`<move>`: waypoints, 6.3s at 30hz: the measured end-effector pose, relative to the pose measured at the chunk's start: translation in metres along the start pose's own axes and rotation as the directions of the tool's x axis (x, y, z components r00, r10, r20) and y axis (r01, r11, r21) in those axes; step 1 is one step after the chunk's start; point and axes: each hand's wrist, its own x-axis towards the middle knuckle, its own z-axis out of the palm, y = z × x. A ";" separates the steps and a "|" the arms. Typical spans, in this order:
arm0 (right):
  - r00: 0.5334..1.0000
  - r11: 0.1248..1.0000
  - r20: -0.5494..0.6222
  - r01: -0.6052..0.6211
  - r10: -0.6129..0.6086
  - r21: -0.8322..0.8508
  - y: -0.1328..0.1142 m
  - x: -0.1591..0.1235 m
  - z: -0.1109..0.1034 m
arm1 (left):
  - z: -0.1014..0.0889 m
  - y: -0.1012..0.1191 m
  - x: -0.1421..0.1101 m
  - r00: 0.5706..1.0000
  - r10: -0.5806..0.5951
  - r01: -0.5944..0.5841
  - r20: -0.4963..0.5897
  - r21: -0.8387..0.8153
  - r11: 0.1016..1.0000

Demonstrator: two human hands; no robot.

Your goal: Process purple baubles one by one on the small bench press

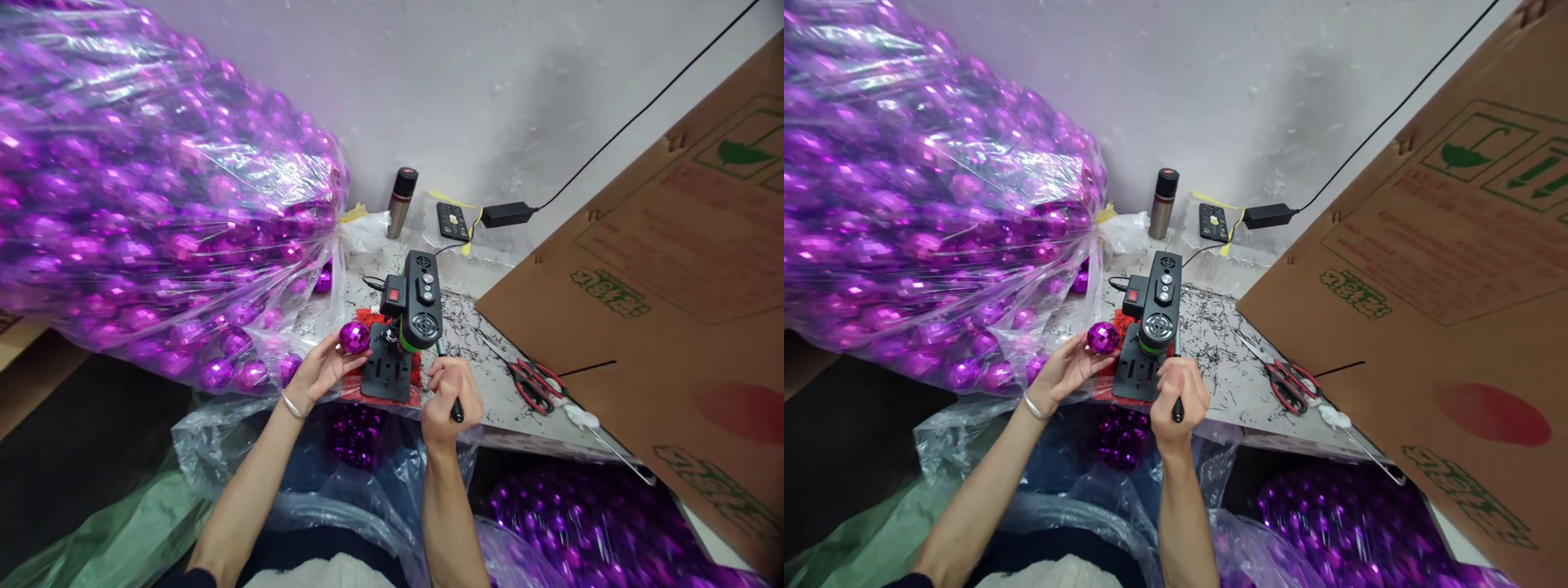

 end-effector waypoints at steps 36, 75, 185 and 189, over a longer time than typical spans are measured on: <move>0.999 0.999 0.029 0.036 -0.036 -0.028 0.003 -0.013 -0.001 | 0.017 -0.084 0.017 0.770 0.541 -0.454 0.338 0.886 0.093; 0.999 0.999 0.016 0.052 -0.052 -0.003 0.025 -0.029 0.003 | 0.016 -0.089 0.020 0.735 0.558 -0.516 0.385 0.852 0.090; 0.998 0.999 0.056 -0.001 0.003 -0.034 -0.003 -0.004 -0.004 | 0.012 -0.046 0.017 0.848 0.386 -0.457 0.364 0.871 0.181; 0.998 0.999 0.054 -0.036 0.037 -0.015 -0.009 0.008 -0.004 | 0.015 -0.052 0.021 0.829 0.405 -0.470 0.387 0.874 0.127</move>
